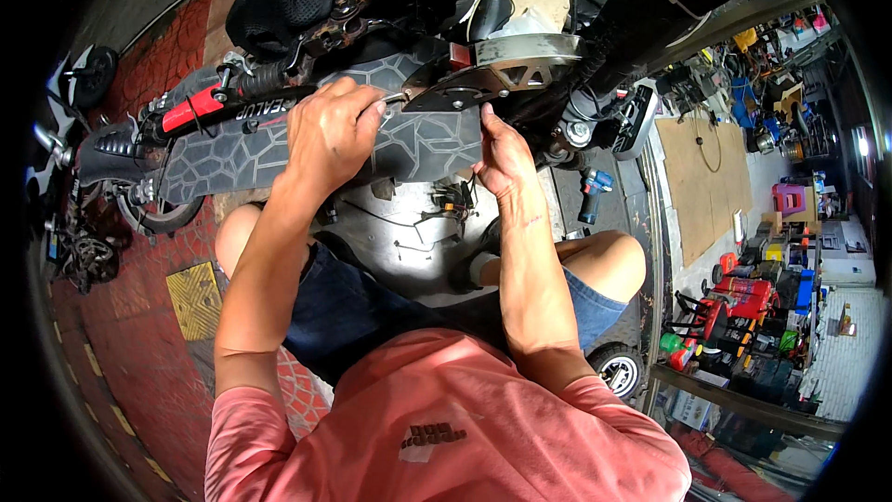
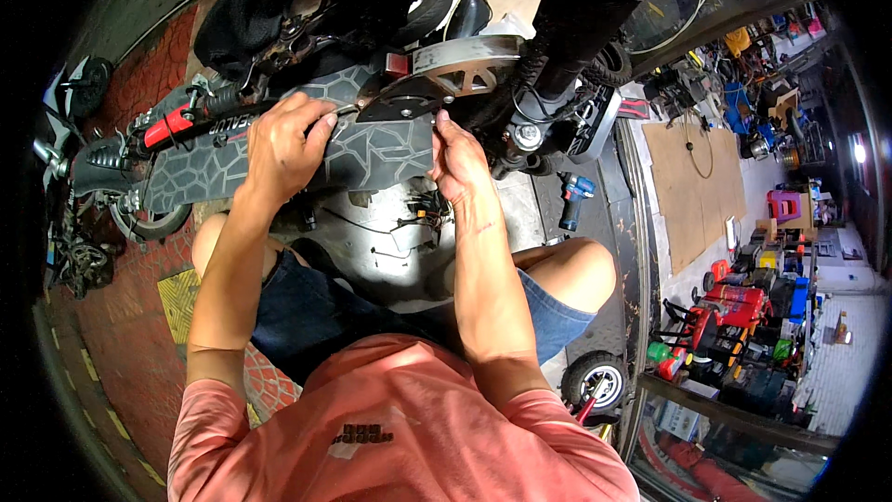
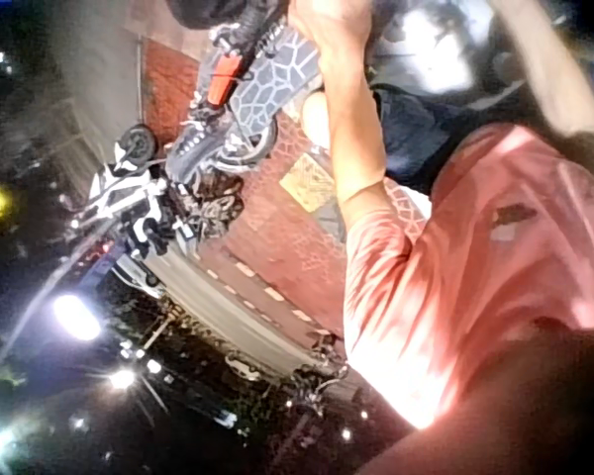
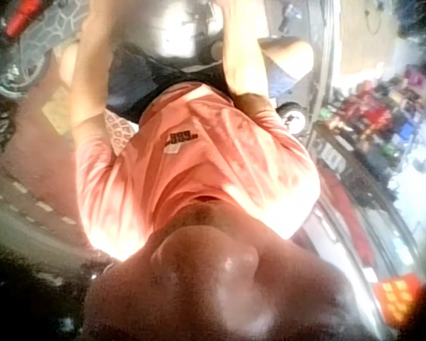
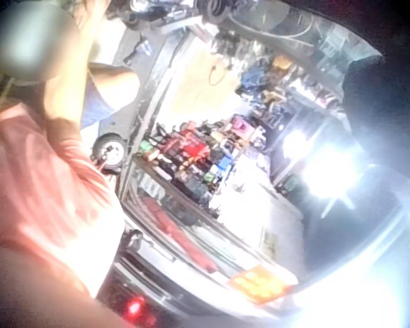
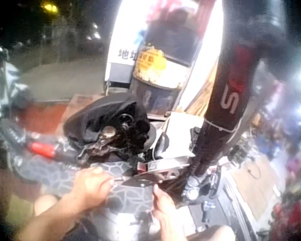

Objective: The person is repairing an electric scooter in a workshop. They use a screwdriver to tighten screws on the rear wheel assembly and the central body panel while sitting on the floor.

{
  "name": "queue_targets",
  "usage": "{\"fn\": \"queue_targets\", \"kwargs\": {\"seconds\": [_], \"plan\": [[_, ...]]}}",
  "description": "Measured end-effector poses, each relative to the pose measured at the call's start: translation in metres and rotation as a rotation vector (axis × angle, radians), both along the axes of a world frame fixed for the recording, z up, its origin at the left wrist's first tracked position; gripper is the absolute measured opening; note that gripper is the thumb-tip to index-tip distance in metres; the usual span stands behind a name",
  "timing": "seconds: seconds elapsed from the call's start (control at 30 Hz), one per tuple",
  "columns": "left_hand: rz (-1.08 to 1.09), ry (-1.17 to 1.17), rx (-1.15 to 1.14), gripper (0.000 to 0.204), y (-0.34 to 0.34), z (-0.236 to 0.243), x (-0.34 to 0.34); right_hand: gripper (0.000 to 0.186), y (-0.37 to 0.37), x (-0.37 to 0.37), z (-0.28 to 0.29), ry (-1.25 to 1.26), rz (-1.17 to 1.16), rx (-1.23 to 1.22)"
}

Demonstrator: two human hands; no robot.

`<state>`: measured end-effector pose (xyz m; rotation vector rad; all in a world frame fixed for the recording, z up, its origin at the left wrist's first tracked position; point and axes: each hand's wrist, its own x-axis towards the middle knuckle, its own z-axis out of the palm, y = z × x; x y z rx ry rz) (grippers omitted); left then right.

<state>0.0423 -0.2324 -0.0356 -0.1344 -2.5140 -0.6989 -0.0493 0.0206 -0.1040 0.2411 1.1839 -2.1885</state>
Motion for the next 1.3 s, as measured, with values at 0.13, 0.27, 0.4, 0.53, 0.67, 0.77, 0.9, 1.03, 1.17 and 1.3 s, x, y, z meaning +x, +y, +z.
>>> {"fn": "queue_targets", "kwargs": {"seconds": [0.13,0.27,0.4,0.53,0.67,0.77,0.9,1.03,1.17,1.3], "plan": [[0.01,-0.001,-0.004,0.015,0.001,0.001,0.001,0.033,-0.006,0.006,-0.003,0.01,-0.12,0.006],[0.0,0.017,0.001,0.014,0.001,0.0,0.0,0.031,-0.005,0.016,-0.021,0.131,-0.201,0.033],[0.011,0.023,-0.001,0.012,-0.001,-0.004,0.002,0.033,-0.026,0.003,-0.007,0.058,-0.234,0.124],[0.003,0.047,0.017,0.013,0.004,-0.003,-0.004,0.033,-0.014,-0.013,-0.025,0.086,-0.182,0.118],[-0.001,0.064,-0.011,0.011,0.004,-0.002,-0.004,0.03,-0.037,0.006,0.013,0.078,-0.287,0.176],[-0.009,0.111,-0.038,0.013,0.013,0.002,-0.012,0.031,-0.023,-0.003,-0.002,0.117,-0.209,0.166],[-0.031,0.102,-0.009,0.015,0.026,-0.001,-0.019,0.03,-0.015,-0.018,-0.016,0.08,-0.163,0.179],[-0.037,0.118,-0.006,0.016,0.03,-0.007,-0.02,0.03,-0.009,-0.017,-0.023,0.033,-0.089,0.196],[-0.016,0.141,-0.043,0.016,0.033,-0.004,-0.017,0.03,-0.018,0.004,-0.014,0.123,-0.196,0.241],[-0.017,0.135,-0.066,0.015,0.038,-0.003,-0.015,0.034,-0.029,0.007,-0.007,0.117,-0.303,0.177]]}}
